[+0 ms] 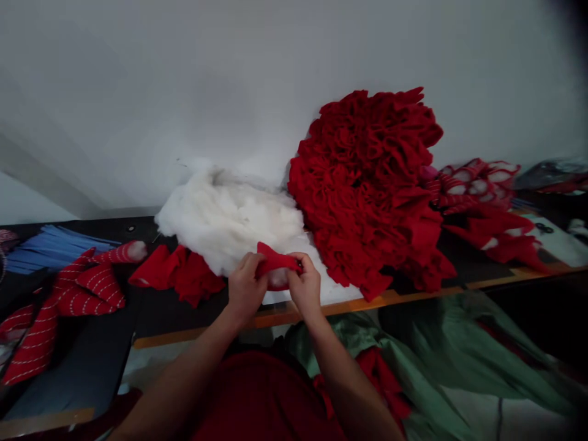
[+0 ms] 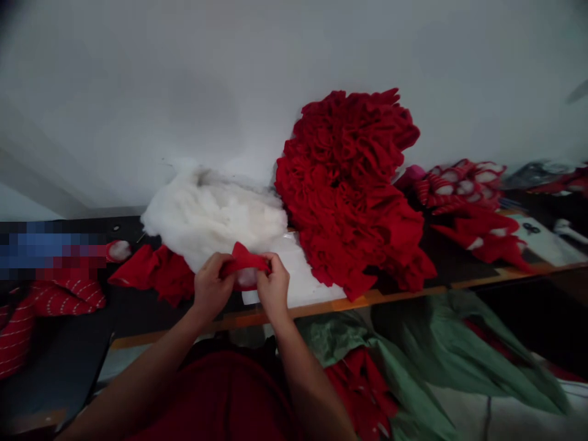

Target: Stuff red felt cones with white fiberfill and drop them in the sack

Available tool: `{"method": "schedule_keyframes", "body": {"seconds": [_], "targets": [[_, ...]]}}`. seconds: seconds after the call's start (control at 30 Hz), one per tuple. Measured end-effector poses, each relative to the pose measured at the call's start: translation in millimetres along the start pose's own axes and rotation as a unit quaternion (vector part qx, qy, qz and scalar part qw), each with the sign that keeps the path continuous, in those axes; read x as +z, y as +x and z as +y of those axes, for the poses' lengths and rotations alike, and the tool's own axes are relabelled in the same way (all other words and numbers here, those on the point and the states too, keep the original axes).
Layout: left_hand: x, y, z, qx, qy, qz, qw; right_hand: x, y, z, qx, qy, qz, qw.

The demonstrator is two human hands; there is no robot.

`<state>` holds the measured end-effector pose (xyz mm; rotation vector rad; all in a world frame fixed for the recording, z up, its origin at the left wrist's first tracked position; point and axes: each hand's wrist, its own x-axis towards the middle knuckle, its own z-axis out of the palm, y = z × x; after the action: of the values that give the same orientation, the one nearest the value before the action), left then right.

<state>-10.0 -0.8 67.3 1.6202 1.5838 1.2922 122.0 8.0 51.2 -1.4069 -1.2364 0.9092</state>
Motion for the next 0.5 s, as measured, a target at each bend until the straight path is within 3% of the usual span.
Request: {"method": "schedule_keyframes", "body": {"seconds": [0.07, 0.13, 0.2, 0.3, 0.33, 0.4, 0.5], "targets": [[-6.1, 0, 1, -0.027, -0.08, -0.01, 0.996, -4, 5, 1, 0.003, 0.022, 0.029, 0.999], [-12.3, 0, 1, -0.083, -0.215, -0.045, 0.972, -4, 8, 3, 0.002, 0.076, 0.056, 0.996], [-14.0, -2, 1, -0.17, -0.36, -0.084, 0.913, 1, 7, 5, 0.012, 0.159, 0.068, 0.985], [-4.6, -4, -1, -0.301, -0.516, -0.119, 0.793, 16, -1, 7, 0.05, 0.262, 0.023, 0.963], [0.4, -3, -1, -0.323, -0.55, -0.111, 0.762, 20, -6, 8, 0.066, 0.272, -0.006, 0.96], [9.1, 4, -2, -0.339, -0.589, -0.058, 0.731, 23, -14, 7, 0.099, 0.254, -0.041, 0.961], [14.0, 19, -3, -0.369, -0.599, 0.022, 0.71, 18, -22, 2, 0.074, 0.17, 0.024, 0.982]]}}
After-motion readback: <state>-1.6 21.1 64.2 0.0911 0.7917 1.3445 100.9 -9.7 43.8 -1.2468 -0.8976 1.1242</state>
